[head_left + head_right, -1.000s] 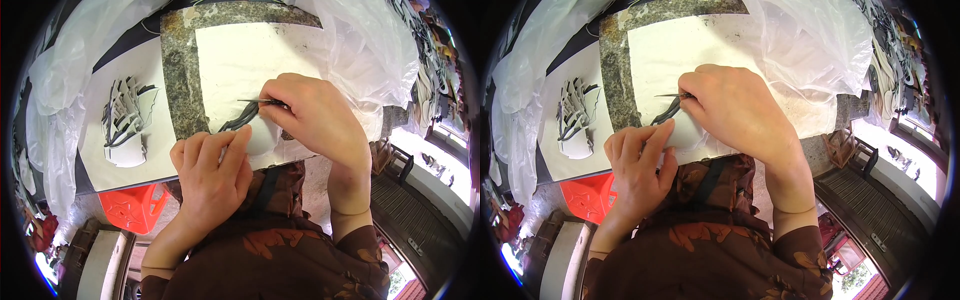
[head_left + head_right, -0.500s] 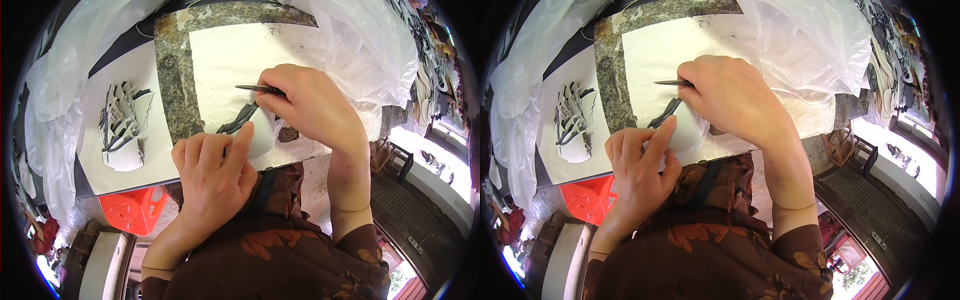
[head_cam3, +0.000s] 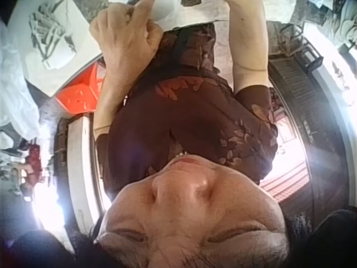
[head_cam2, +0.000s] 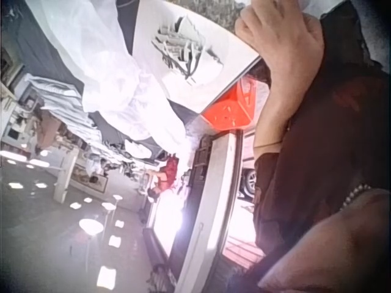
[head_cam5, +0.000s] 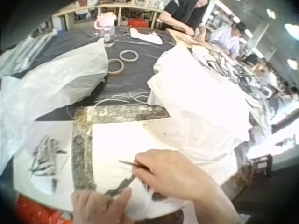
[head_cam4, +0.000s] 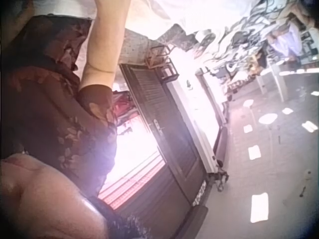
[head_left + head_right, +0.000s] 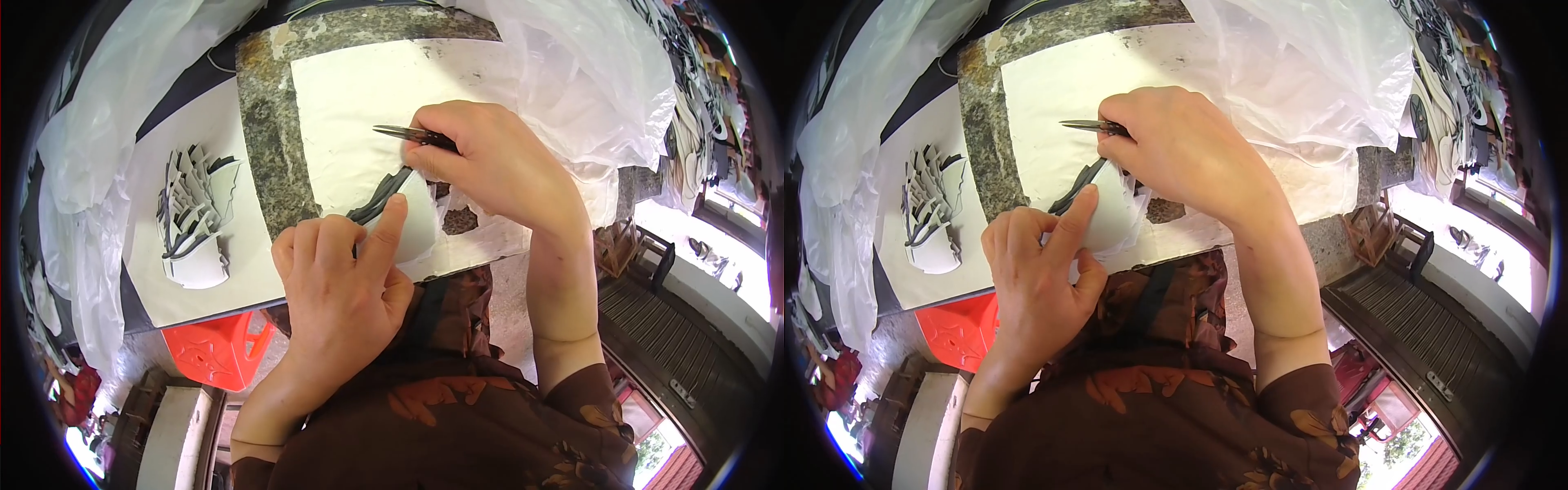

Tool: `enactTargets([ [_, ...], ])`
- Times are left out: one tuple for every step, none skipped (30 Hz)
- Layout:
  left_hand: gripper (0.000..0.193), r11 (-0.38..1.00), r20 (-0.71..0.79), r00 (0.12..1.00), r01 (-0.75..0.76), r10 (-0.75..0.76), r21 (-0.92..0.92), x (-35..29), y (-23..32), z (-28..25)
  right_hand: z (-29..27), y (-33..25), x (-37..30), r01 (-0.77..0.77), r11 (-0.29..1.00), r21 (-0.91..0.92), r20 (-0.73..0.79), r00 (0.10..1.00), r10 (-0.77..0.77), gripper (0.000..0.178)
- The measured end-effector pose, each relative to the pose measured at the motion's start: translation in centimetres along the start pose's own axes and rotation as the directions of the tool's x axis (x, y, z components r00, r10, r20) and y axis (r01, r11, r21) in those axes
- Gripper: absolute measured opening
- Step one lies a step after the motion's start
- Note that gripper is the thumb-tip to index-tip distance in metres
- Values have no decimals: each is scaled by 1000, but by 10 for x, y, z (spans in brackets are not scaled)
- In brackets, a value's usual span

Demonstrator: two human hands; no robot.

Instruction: Trimming excess threads or material from shoe components using snips.

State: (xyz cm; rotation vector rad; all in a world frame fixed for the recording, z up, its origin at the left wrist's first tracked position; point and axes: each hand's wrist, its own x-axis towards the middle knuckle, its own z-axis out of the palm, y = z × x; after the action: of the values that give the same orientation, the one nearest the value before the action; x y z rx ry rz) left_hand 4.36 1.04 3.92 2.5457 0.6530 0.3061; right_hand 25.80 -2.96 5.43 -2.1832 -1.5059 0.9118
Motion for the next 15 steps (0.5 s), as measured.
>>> enactTargets([
  [56, 1000, 4, 1000, 1, -1, 2, 0, 0, 0, -2, -2, 0, -39, 999, 17, 15, 999, 39, 26],
  [56, 1000, 5, 1000, 0, 0, 2, 0, 1, 0, -3, -3, -1, -79, 996, 33, 31, 996, 78, 26],
  [60, 1000, 25, 1000, 12, -12, 2, 0, 1, -1, -3, -3, -1, -79, 996, 34, 30, 996, 78, 26],
  [63, 1000, 44, 999, 24, -24, 2, 0, 1, -2, -4, -4, -1, -102, 994, 47, 39, 994, 100, 27],
  [63, 1000, 45, 999, 23, -23, 3, 0, 2, -2, -4, -4, -2, -125, 990, 61, 49, 991, 122, 27],
  [63, 1000, 50, 998, 29, -29, 2, 0, 2, -2, -4, -3, -2, -126, 990, 61, 47, 991, 124, 27],
  [63, 999, 54, 998, 36, -36, 2, 1, 3, -3, -3, -1, -3, -113, 991, 65, 34, 993, 111, 27],
  [63, 999, 55, 998, 34, -34, 1, 0, 3, -2, -2, 1, -4, -99, 993, 69, 21, 995, 98, 26],
  [64, 999, 47, 998, 32, -32, 1, 0, 3, -1, -1, 3, -4, -100, 993, 70, 20, 995, 99, 26],
  [64, 1000, 40, 999, 31, -31, 0, 0, 3, -1, 1, 4, -5, -80, 993, 86, 3, 997, 80, 26],
  [64, 1000, 40, 999, 30, -30, 0, -1, 3, -1, 3, 5, -5, -60, 993, 101, -14, 998, 62, 26],
  [64, 999, 39, 999, 32, -32, 2, -1, 3, -1, 4, 6, -5, -60, 993, 102, -15, 998, 62, 26],
  [65, 999, 37, 999, 34, -34, 4, -1, 3, -1, 4, 6, -5, -51, 992, 112, -25, 998, 54, 26],
  [65, 999, 37, 999, 34, -34, 4, -1, 3, -1, 5, 7, -5, -42, 992, 121, -34, 998, 46, 26],
  [65, 999, 38, 999, 32, -32, 3, -1, 3, -1, 6, 7, -5, -43, 992, 121, -35, 998, 47, 26],
])
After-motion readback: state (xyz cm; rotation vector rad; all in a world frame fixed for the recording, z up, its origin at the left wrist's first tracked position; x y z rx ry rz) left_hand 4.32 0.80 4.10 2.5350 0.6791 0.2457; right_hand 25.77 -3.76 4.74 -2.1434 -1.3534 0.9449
